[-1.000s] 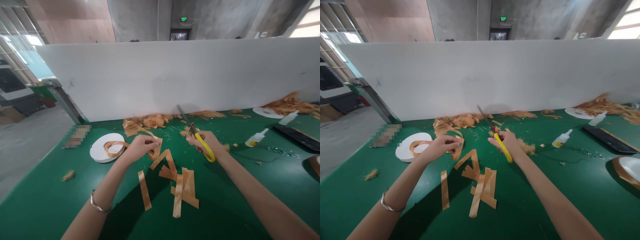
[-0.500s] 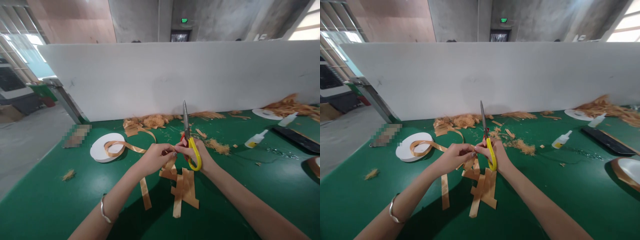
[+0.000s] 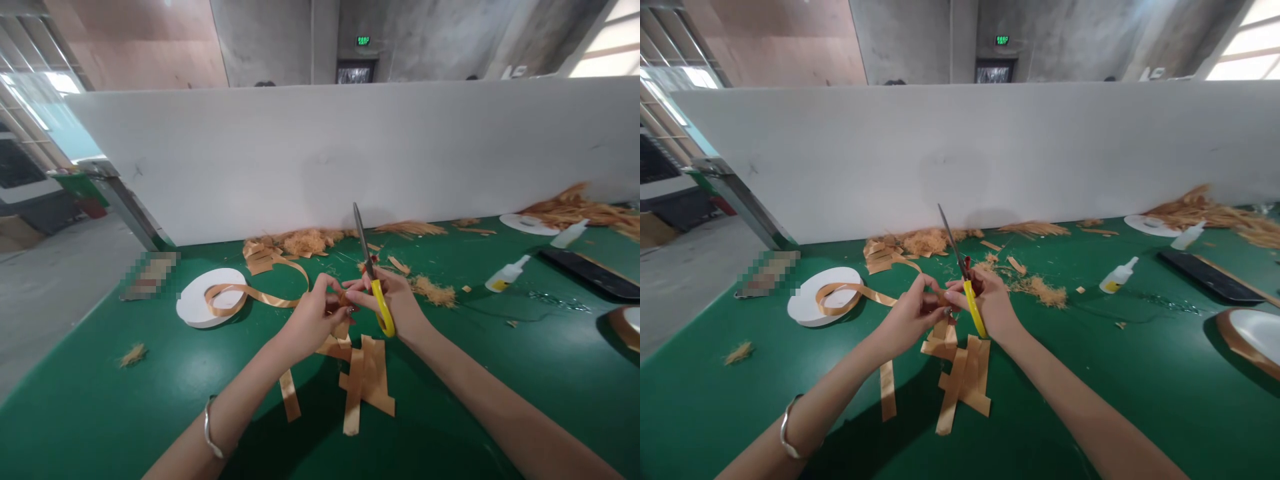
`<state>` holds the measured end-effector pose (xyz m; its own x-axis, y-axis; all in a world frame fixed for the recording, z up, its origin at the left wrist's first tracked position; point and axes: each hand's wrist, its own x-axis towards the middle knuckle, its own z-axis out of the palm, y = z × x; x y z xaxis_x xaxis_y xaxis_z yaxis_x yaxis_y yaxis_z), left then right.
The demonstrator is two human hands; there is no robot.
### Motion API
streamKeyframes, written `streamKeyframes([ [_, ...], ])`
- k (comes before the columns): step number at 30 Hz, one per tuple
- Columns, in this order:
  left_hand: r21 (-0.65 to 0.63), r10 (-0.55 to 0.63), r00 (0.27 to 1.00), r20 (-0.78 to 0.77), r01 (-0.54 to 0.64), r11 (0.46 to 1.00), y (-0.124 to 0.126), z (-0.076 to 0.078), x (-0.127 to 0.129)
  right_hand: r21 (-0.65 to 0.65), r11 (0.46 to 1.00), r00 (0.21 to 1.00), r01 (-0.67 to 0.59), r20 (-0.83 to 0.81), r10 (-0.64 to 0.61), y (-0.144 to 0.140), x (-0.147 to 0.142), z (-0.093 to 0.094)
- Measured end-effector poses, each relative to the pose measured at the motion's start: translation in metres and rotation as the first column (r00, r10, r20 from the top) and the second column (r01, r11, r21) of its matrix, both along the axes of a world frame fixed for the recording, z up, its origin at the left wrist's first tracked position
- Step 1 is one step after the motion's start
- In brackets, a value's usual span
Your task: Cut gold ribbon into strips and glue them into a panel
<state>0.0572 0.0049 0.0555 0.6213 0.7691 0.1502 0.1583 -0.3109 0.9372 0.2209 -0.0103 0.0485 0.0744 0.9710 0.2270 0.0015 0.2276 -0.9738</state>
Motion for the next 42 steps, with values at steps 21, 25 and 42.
streamKeyframes([
  [21,-0.106,-0.012,0.993,0.115,0.025,0.994,0.003,-0.008,0.002,-0.054,0.997,0.995,0.058,0.079,-0.053,-0.013,-0.011,0.018],
  [25,-0.128,-0.025,0.987,0.157,0.045,0.991,0.002,-0.007,0.002,-0.039,0.996,0.991,0.08,0.106,-0.075,-0.012,-0.011,0.017],
  [42,-0.141,-0.042,0.987,0.153,0.064,0.988,0.001,-0.008,0.002,-0.052,0.998,0.989,0.038,0.142,-0.031,-0.008,-0.004,0.016],
])
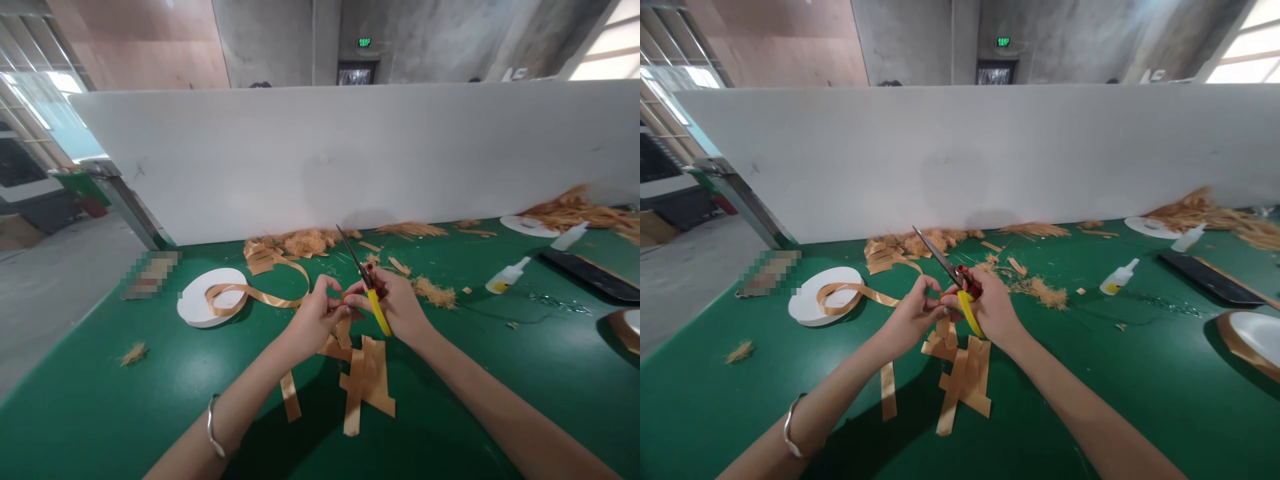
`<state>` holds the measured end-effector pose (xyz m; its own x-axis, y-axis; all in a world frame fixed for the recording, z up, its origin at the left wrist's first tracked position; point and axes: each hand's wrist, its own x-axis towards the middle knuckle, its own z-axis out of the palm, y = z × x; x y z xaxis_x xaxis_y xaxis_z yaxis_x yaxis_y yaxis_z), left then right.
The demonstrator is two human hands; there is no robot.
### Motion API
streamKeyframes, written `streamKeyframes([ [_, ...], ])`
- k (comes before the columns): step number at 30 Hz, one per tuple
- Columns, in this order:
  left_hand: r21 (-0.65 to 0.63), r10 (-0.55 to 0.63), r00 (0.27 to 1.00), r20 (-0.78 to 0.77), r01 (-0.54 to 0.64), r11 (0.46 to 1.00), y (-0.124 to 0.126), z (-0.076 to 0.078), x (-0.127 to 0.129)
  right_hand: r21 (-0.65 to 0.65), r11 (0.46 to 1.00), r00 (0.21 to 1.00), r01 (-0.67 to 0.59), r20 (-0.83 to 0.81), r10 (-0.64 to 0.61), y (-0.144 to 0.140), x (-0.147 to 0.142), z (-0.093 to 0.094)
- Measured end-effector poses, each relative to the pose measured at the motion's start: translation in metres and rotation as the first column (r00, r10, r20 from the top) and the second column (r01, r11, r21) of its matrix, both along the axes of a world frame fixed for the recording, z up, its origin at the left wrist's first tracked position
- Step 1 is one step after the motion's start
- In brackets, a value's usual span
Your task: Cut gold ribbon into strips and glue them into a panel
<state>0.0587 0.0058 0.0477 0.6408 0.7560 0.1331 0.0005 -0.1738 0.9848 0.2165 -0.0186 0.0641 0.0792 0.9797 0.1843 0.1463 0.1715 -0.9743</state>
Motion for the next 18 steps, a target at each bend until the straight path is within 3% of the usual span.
streamKeyframes([
  [10,-0.039,0.009,0.999,0.037,-0.008,0.999,0.0,-0.001,0.002,0.0,1.0,1.0,-0.012,-0.024,0.012,-0.001,-0.001,0.001],
  [18,-0.043,0.075,0.997,-0.012,-0.076,0.996,-0.006,-0.006,0.006,0.145,0.978,0.985,0.153,-0.103,-0.139,0.008,0.013,-0.001],
])
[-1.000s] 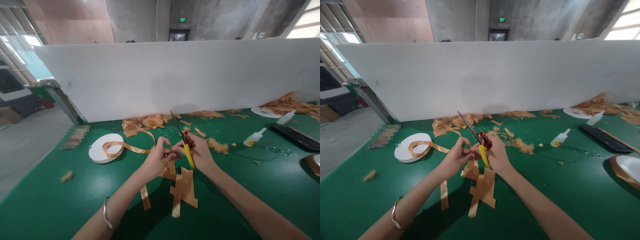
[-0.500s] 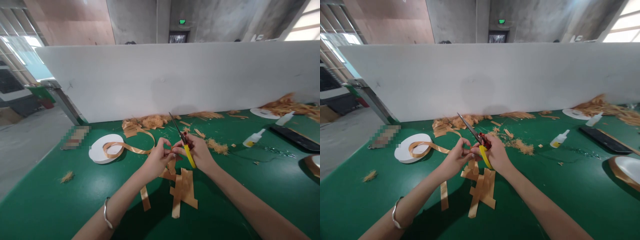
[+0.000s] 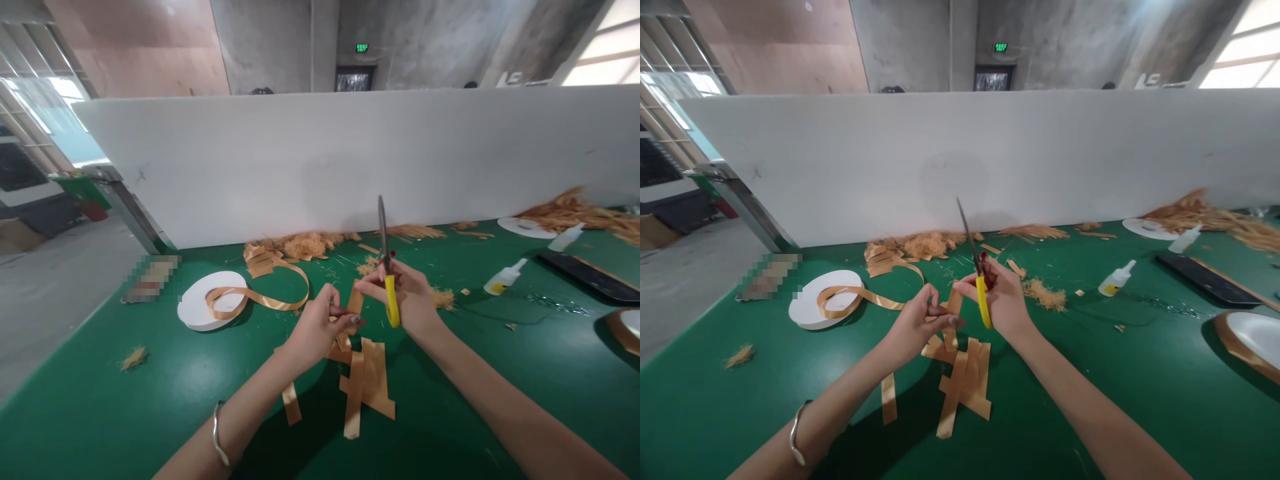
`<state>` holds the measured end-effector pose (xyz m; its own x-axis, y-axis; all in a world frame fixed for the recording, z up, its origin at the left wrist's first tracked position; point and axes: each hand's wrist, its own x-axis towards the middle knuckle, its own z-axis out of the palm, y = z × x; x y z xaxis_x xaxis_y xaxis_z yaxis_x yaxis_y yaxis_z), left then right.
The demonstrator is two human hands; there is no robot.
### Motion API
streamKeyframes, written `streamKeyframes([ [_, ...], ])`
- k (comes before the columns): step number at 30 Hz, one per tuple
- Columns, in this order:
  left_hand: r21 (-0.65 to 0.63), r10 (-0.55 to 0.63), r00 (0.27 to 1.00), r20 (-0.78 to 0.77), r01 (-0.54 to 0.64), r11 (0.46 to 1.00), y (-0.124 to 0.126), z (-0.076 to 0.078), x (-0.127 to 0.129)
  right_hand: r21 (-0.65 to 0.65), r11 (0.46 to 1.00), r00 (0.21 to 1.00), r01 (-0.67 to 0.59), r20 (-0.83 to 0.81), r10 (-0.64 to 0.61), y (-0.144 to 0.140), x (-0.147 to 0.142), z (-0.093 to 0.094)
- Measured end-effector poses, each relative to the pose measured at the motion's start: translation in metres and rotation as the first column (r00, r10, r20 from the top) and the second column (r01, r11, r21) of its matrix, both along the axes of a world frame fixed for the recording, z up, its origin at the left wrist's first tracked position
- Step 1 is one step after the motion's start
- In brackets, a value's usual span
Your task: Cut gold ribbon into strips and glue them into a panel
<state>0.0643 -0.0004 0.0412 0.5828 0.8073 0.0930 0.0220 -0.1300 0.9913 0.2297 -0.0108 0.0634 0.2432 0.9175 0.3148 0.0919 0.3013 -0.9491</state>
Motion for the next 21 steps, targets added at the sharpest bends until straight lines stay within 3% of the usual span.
streamKeyframes([
  [9,-0.018,-0.022,0.999,0.039,0.023,1.0,-0.007,-0.008,0.007,-0.009,0.997,0.997,0.072,-0.039,-0.072,0.004,0.014,0.004],
  [14,0.068,-0.051,0.999,-0.02,0.052,0.996,-0.009,-0.005,0.005,0.002,0.994,0.994,0.11,-0.011,-0.11,0.005,0.014,0.002],
  [21,0.11,-0.133,0.99,-0.05,0.138,0.984,-0.013,0.003,0.003,0.0,0.998,0.998,0.066,-0.001,-0.066,0.005,0.016,0.001],
])
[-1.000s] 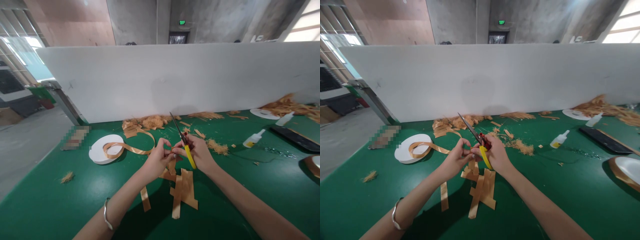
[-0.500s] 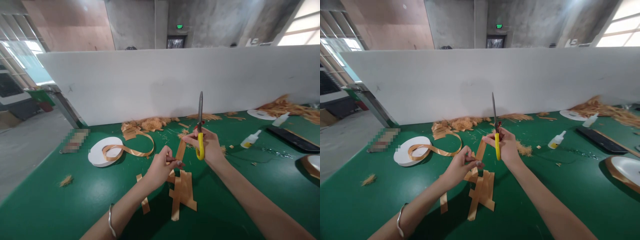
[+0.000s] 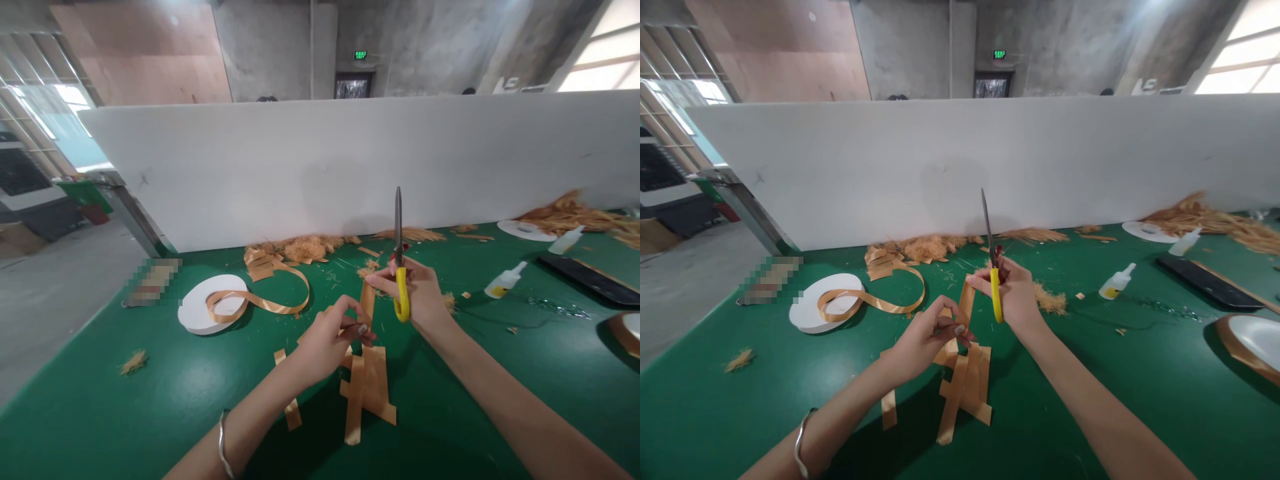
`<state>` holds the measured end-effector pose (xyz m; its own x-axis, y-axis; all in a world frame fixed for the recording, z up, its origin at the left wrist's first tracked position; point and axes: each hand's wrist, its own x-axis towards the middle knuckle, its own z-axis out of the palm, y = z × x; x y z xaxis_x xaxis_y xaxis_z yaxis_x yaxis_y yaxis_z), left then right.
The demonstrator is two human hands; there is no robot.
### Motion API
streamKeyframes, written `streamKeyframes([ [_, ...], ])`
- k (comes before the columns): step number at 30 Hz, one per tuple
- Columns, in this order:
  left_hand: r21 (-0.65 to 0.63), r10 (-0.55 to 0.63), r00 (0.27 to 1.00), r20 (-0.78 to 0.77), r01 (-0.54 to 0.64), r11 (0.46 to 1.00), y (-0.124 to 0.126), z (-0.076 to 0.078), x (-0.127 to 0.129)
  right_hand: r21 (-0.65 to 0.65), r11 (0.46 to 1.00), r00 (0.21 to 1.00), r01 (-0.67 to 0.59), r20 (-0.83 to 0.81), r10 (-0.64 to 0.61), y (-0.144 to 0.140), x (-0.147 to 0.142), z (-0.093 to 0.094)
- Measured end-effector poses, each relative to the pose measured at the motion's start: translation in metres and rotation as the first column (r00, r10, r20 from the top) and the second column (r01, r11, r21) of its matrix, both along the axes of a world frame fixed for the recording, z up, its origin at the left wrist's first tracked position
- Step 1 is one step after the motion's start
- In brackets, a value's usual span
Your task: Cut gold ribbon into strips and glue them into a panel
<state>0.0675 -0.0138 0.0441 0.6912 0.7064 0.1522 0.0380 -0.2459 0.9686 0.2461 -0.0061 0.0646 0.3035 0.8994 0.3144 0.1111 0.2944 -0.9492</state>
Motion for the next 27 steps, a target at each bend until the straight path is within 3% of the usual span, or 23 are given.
streamKeyframes([
  [4,0.062,0.03,0.996,-0.086,-0.025,0.998,-0.002,0.005,-0.001,0.0,1.0,1.0,0.004,-0.015,-0.004,-0.002,-0.001,0.002],
  [7,0.116,0.191,0.973,-0.127,-0.177,0.977,-0.001,0.006,0.001,0.003,1.0,1.0,0.008,-0.026,-0.008,-0.004,-0.003,0.004],
  [12,0.12,0.413,0.91,-0.047,-0.405,0.906,-0.002,0.005,0.006,-0.009,1.0,0.999,-0.012,-0.039,0.012,-0.006,-0.007,0.007],
  [17,0.176,0.43,0.9,-0.069,-0.413,0.893,-0.005,0.003,0.008,0.015,1.0,0.999,0.017,-0.027,-0.017,-0.005,-0.006,0.004],
  [22,-0.005,0.37,0.928,-0.05,-0.37,0.929,-0.004,-0.002,0.01,0.033,0.999,1.0,0.013,-0.026,-0.012,-0.004,-0.002,0.004],
  [27,-0.314,0.375,0.923,0.085,-0.332,0.889,-0.003,-0.003,0.013,0.014,0.999,0.998,0.05,-0.033,-0.049,-0.005,-0.002,0.007],
])
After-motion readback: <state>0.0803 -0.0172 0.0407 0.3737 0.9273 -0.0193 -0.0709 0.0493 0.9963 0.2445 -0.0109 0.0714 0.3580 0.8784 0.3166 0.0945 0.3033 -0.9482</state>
